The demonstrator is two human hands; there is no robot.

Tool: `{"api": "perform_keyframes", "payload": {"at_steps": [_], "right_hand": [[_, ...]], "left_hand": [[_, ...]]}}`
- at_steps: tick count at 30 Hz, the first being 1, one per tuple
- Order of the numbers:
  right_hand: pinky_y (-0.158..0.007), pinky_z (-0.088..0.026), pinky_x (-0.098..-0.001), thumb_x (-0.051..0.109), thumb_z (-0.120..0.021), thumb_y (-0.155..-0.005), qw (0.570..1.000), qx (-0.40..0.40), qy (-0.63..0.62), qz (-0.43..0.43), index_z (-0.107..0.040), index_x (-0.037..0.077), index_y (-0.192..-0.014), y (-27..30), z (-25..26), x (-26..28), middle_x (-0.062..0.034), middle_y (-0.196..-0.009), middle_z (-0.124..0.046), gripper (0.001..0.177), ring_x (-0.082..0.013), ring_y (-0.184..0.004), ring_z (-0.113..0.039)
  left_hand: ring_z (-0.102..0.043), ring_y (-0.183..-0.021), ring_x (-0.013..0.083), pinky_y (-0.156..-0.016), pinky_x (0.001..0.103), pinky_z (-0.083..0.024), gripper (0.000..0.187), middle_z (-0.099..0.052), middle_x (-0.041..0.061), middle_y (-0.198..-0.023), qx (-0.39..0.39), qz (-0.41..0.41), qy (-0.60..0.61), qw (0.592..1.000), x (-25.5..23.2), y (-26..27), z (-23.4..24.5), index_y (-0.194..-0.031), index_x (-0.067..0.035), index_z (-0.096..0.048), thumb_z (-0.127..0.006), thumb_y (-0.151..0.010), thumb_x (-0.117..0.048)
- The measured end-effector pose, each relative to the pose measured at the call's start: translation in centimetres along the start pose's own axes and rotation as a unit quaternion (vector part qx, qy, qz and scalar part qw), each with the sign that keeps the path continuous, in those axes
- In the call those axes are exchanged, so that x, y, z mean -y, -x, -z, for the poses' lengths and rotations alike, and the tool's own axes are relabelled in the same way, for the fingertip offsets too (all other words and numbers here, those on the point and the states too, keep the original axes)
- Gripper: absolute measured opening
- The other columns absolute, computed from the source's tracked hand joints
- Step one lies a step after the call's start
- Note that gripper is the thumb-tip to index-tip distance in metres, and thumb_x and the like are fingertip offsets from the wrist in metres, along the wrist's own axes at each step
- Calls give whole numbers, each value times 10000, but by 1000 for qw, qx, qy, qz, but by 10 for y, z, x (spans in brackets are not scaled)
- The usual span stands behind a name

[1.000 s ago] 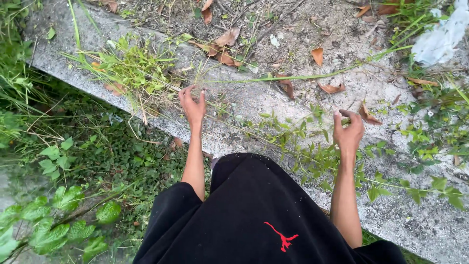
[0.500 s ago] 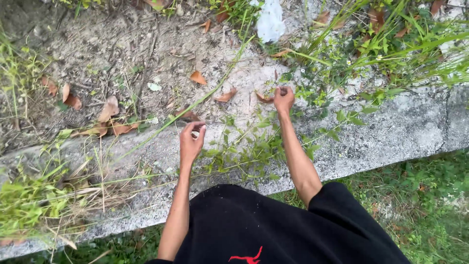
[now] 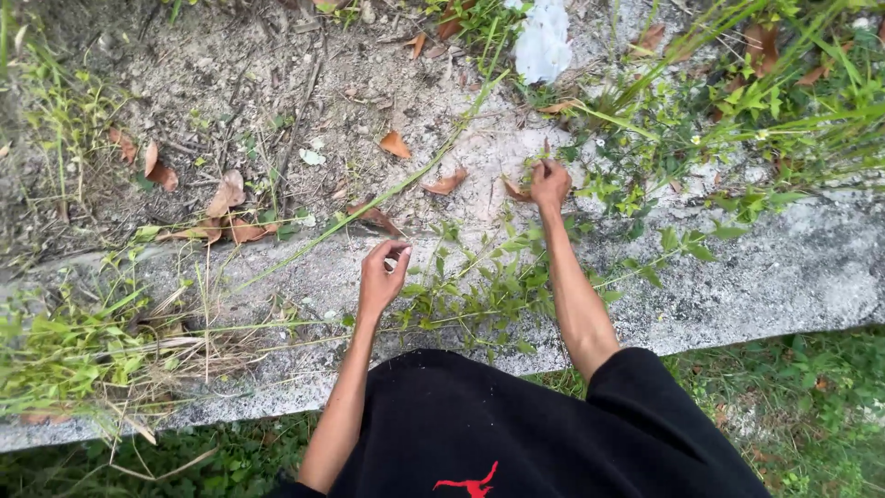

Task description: Removing weeds and dry leaves from a concrete edge in a garden area.

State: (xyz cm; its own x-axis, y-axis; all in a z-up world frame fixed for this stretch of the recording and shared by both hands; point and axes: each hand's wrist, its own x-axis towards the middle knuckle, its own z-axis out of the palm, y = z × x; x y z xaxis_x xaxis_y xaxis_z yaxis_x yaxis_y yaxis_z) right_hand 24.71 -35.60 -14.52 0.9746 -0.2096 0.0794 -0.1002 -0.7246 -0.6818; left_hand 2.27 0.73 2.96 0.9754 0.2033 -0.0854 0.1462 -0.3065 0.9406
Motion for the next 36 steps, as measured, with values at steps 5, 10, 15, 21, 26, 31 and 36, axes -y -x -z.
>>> {"api": "perform_keyframes", "payload": {"at_steps": [5, 10, 15, 21, 26, 31, 36], "right_hand": [[-575, -429, -257, 206, -656, -1021, 956, 231, -167, -63, -777, 17, -951, 76, 35, 157, 10, -694, -650, 235, -65, -617, -549], [-543, -371, -217, 203, -687, -1000, 854, 406, -323, -40, -779, 17, -1042, 162, 14, 249, 72, -685, -599, 211, -13, -606, -478], [-551, -328, -212, 194, -692, -1008, 797, 498, -341, -29, -778, 14, -1156, 222, -7, 308, 73, -706, -570, 249, -21, -633, -424], [-620, -427, -205, 191, -658, -1008, 761, 570, -310, -18, -720, 58, -1238, 260, -4, 354, 51, -844, -605, 273, -32, -679, -489], [-635, -465, -220, 192, -646, -1021, 738, 601, -307, 17, -736, 48, -1203, 286, -13, 393, 27, -833, -616, 249, -50, -683, -511], [-653, -474, -223, 208, -631, -1040, 744, 594, -303, 45, -741, 44, -1188, 299, -14, 417, 19, -835, -617, 247, -57, -694, -533], [-640, -466, -227, 223, -642, -1021, 764, 563, -315, -2, -730, 26, -1174, 276, -14, 389, 22, -844, -634, 264, -61, -700, -552]], "left_hand": [[-685, -796, 103, -597, 250, -487, 165, -760, 41, -986, -18, 54, 26, 998, -7, 14, 3, -1090, -83, -758, -702, -946, -139], [-669, -800, 62, -597, 225, -475, 195, -760, 9, -986, -71, 62, 71, 993, -8, 25, 18, -1124, -104, -760, -722, -942, -167], [-593, -687, 37, -548, 220, -395, 157, -767, -7, -866, -134, 66, 75, 986, 10, 59, 63, -1046, -66, -769, -763, -925, -165], [-577, -732, 12, -646, 191, -476, 148, -742, -24, -877, -314, 68, 116, 940, 75, 117, 147, -1056, -58, -761, -734, -974, -178], [-640, -817, 60, -751, 209, -516, 187, -734, 5, -943, -456, 76, 64, 884, 123, 169, 240, -1109, -63, -721, -717, -996, -211], [-579, -988, 257, -843, 374, -481, 384, -576, 163, -1116, -548, 131, -220, 796, 131, 206, 288, -1154, -9, -698, -848, -872, -223], [-667, -889, 166, -839, 318, -537, 203, -696, 76, -1027, -435, 116, -81, 889, 99, 178, 239, -1083, -51, -719, -744, -978, -223]]}}
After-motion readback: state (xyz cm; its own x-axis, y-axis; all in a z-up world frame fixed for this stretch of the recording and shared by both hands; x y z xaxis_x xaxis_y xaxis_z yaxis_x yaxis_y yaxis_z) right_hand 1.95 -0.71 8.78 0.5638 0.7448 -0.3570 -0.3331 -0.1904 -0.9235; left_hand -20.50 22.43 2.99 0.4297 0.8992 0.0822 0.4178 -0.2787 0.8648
